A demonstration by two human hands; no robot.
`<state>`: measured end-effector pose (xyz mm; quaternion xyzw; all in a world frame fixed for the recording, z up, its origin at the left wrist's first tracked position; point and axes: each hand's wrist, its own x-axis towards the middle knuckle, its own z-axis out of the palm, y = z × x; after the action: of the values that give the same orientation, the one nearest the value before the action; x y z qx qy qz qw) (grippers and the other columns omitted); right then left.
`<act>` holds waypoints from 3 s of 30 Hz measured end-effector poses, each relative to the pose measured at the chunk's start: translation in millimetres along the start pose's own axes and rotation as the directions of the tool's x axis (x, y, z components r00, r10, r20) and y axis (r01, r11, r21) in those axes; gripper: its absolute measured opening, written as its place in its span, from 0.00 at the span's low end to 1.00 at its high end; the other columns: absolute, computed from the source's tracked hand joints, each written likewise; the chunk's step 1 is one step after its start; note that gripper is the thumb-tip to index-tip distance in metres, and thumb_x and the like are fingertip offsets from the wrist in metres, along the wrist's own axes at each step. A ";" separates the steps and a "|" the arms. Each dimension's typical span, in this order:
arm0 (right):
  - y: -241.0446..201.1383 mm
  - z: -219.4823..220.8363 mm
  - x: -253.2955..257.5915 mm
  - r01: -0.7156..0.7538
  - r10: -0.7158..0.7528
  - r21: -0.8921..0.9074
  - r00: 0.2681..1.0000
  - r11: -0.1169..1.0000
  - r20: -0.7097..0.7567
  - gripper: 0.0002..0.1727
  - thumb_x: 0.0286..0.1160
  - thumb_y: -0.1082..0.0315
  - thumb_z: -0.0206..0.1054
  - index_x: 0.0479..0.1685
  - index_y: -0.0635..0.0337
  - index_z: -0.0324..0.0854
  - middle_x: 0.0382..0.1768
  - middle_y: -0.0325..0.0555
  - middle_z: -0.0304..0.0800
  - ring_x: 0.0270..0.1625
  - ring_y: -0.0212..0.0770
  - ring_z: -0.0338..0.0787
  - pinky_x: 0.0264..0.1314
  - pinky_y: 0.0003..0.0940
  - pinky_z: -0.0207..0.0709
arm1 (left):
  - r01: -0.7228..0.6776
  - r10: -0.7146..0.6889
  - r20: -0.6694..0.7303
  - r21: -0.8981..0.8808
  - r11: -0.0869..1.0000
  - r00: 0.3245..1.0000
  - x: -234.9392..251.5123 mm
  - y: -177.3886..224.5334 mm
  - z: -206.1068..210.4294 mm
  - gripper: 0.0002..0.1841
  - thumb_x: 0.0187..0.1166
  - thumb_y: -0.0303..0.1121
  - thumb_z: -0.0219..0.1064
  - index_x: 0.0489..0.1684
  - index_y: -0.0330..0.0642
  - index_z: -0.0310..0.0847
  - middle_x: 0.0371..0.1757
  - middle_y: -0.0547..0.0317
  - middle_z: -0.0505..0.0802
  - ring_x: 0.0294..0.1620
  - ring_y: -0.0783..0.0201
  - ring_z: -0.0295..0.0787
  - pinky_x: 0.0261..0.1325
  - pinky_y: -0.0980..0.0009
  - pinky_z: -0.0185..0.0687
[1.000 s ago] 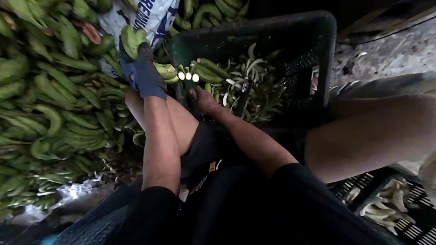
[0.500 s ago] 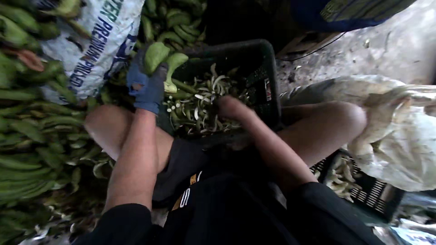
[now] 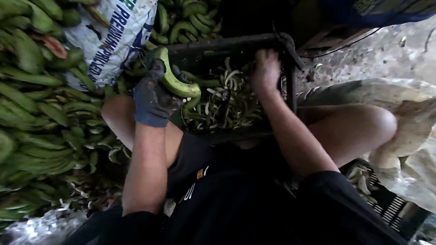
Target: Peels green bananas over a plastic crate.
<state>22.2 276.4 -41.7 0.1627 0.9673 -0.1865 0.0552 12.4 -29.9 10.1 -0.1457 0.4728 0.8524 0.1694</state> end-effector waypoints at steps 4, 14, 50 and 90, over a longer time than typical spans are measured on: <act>-38.9 82.3 -48.1 -0.183 0.131 0.021 0.772 0.983 0.622 0.32 0.82 0.51 0.66 0.81 0.59 0.73 0.71 0.67 0.83 0.70 0.70 0.84 0.67 0.77 0.74 | -0.101 0.101 -0.004 -0.112 0.989 0.995 4.9 -13.3 1.4 0.23 0.95 0.48 0.37 0.54 0.43 0.75 0.36 0.52 0.88 0.34 0.56 0.89 0.39 0.57 0.91; -21.2 97.1 -46.9 -0.469 0.283 0.155 0.730 0.869 0.622 0.33 0.69 0.54 0.78 0.72 0.63 0.79 0.66 0.67 0.86 0.70 0.64 0.86 0.71 0.68 0.77 | 0.048 -0.061 -0.104 -0.129 0.991 0.993 13.0 -30.0 -2.0 0.18 0.93 0.46 0.48 0.55 0.40 0.76 0.32 0.53 0.86 0.27 0.60 0.85 0.33 0.64 0.89; -61.8 -8.6 -74.3 0.350 -0.609 0.612 0.741 0.710 0.283 0.22 0.89 0.48 0.59 0.61 0.58 0.80 0.37 0.46 0.88 0.39 0.40 0.89 0.47 0.45 0.86 | -0.127 0.166 -0.122 0.272 0.954 0.979 10.7 -34.1 3.8 0.17 0.90 0.39 0.57 0.66 0.38 0.78 0.49 0.51 0.92 0.46 0.60 0.91 0.52 0.58 0.91; -35.6 -18.2 -51.4 0.397 -0.446 0.409 0.895 0.822 0.028 0.28 0.87 0.45 0.61 0.67 0.61 0.78 0.62 0.59 0.87 0.62 0.59 0.90 0.65 0.66 0.79 | 0.357 -0.358 0.350 0.070 0.932 0.866 -45.4 -43.4 12.9 0.21 0.92 0.44 0.46 0.65 0.38 0.75 0.46 0.43 0.91 0.29 0.57 0.90 0.25 0.67 0.89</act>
<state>57.8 236.9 -4.1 -0.0595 0.9165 -0.3937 0.0378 70.7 -4.2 2.3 -0.0733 0.4002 0.8177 0.4072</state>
